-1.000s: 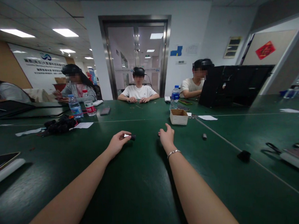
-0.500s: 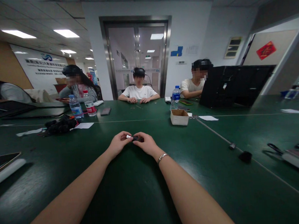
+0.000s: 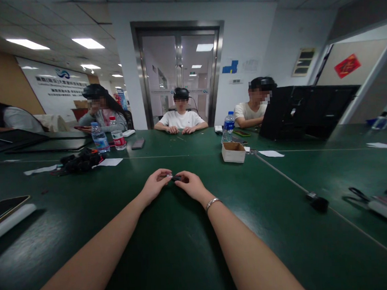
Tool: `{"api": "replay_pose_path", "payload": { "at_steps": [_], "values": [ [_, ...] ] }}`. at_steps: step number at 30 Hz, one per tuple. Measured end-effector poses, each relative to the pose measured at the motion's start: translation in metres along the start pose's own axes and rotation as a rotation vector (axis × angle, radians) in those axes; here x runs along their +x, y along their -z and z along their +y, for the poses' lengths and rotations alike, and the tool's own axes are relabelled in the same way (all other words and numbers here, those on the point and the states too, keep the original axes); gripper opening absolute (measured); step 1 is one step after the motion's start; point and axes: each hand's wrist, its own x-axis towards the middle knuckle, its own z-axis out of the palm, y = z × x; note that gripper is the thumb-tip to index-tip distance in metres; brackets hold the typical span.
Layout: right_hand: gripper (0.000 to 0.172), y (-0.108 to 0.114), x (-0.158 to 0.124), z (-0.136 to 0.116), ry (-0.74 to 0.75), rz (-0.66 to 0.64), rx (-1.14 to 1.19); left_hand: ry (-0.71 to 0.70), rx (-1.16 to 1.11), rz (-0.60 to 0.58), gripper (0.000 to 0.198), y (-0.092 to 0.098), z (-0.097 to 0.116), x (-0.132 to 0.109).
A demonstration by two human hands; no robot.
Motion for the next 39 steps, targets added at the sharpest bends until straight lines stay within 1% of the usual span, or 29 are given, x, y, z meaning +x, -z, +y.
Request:
{"api": "replay_pose_path", "payload": {
  "at_steps": [4,7,10,15,23,27,30,33,39],
  "values": [
    [0.031,0.001,0.000,-0.001,-0.014,-0.013,0.012,0.048,0.027,0.030,0.023,0.000,0.002,-0.001],
    [0.030,0.001,0.000,-0.001,-0.009,-0.002,0.013,0.013,0.045,0.006,0.020,0.001,0.006,-0.003],
    [0.029,0.001,0.000,0.000,-0.003,0.005,0.025,0.012,0.033,0.003,0.025,0.001,0.006,-0.004],
    [0.031,0.001,0.001,0.000,-0.025,-0.009,0.025,0.101,0.010,0.050,0.029,-0.001,0.002,0.000],
    [0.029,0.001,0.001,0.002,-0.030,-0.007,0.040,0.035,0.036,-0.006,0.021,0.002,0.012,-0.005],
    [0.030,0.001,0.002,0.004,-0.024,-0.011,0.047,0.010,0.035,-0.014,0.023,0.003,0.010,-0.005],
    [0.029,0.001,0.002,0.005,-0.008,-0.018,0.031,0.010,0.080,-0.020,0.023,0.004,0.005,-0.002],
    [0.030,0.001,0.003,0.006,0.013,-0.013,0.024,0.042,0.146,0.000,0.025,0.003,0.002,-0.001],
    [0.032,0.002,0.003,0.010,0.030,-0.001,0.012,0.095,0.228,0.018,0.035,-0.001,0.007,-0.003]
  ]
}}
